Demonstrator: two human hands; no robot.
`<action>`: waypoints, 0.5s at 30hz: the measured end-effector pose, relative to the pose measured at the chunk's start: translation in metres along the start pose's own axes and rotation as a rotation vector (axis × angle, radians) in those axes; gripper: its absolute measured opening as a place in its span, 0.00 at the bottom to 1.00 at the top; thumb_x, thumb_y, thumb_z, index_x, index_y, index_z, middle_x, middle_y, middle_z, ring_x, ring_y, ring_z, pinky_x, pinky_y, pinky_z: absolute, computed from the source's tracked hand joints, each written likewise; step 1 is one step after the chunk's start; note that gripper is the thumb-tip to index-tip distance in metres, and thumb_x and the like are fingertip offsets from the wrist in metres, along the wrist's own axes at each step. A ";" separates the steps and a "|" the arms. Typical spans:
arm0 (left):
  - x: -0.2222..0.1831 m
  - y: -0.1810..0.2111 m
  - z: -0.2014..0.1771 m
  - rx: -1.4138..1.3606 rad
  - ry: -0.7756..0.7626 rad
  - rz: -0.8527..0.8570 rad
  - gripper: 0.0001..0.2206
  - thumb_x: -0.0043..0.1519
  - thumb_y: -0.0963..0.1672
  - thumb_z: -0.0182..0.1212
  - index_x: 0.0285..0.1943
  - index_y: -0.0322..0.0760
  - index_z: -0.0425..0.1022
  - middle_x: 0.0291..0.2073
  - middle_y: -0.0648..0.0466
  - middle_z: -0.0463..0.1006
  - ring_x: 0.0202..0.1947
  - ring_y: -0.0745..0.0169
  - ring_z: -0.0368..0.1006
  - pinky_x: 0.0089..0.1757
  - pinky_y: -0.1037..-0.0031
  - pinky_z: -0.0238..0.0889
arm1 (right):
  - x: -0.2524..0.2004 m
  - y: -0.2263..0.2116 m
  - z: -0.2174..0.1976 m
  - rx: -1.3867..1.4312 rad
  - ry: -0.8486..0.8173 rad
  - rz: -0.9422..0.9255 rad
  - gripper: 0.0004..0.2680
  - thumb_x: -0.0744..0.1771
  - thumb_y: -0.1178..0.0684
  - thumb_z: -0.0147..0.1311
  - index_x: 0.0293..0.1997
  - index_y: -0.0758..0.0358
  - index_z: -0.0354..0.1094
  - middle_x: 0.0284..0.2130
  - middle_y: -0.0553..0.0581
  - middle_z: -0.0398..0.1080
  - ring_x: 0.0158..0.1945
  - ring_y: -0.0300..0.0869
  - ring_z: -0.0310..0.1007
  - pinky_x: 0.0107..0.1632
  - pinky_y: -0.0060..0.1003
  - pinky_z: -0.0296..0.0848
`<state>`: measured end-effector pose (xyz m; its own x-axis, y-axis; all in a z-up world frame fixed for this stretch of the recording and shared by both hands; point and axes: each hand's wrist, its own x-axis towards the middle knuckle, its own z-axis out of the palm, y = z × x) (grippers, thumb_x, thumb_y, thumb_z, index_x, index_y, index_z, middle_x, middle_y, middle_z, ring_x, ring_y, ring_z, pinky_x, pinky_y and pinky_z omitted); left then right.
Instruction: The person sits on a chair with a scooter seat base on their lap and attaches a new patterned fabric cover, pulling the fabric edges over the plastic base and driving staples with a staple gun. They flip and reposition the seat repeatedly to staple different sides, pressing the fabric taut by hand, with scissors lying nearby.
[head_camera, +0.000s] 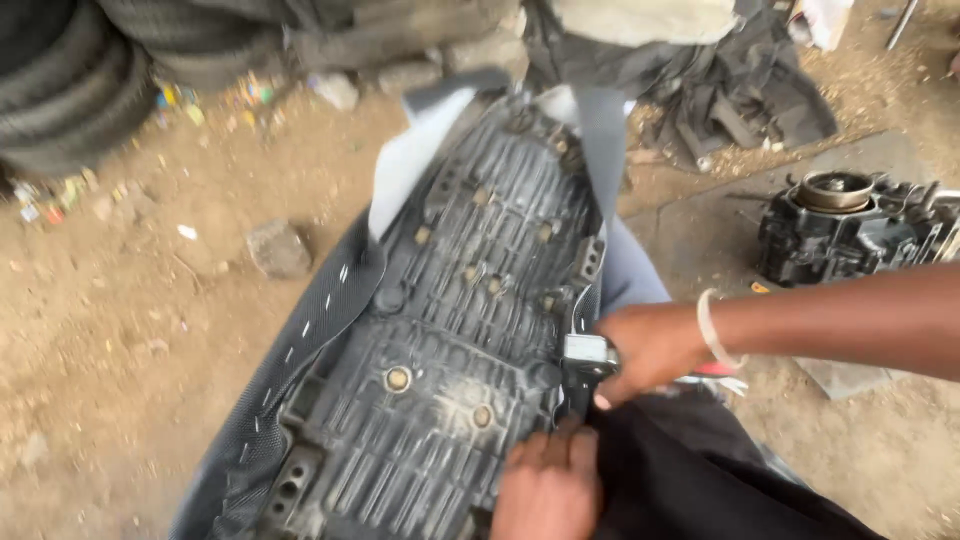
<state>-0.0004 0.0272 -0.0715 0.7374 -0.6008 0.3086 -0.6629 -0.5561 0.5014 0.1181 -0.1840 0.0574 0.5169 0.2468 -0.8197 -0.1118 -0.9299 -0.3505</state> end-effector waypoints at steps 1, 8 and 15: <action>0.006 -0.005 -0.007 -0.010 0.027 0.000 0.10 0.58 0.41 0.62 0.46 0.31 0.78 0.51 0.39 0.81 0.40 0.46 0.78 0.42 0.55 0.70 | -0.012 -0.004 -0.012 0.118 -0.123 -0.002 0.19 0.61 0.42 0.63 0.52 0.61 0.67 0.33 0.57 0.76 0.36 0.46 0.77 0.41 0.43 0.76; 0.030 -0.029 -0.049 -0.117 -0.200 0.054 0.23 0.45 0.45 0.68 0.51 0.32 0.78 0.57 0.31 0.75 0.43 0.37 0.76 0.46 0.52 0.69 | -0.063 0.092 0.046 0.410 0.109 0.004 0.27 0.64 0.46 0.65 0.69 0.46 0.54 0.41 0.54 0.76 0.45 0.39 0.77 0.51 0.38 0.76; 0.009 -0.060 -0.072 -0.198 -0.351 0.103 0.18 0.47 0.43 0.67 0.48 0.42 0.79 0.65 0.39 0.73 0.47 0.40 0.77 0.50 0.53 0.67 | -0.041 0.122 0.146 0.119 0.302 -0.015 0.32 0.60 0.53 0.66 0.72 0.43 0.52 0.58 0.57 0.68 0.59 0.51 0.72 0.60 0.42 0.71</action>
<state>0.0554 0.0960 -0.0404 0.5568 -0.8260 0.0877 -0.6680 -0.3825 0.6383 -0.0409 -0.2679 -0.0182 0.7455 0.1513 -0.6491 -0.1915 -0.8842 -0.4260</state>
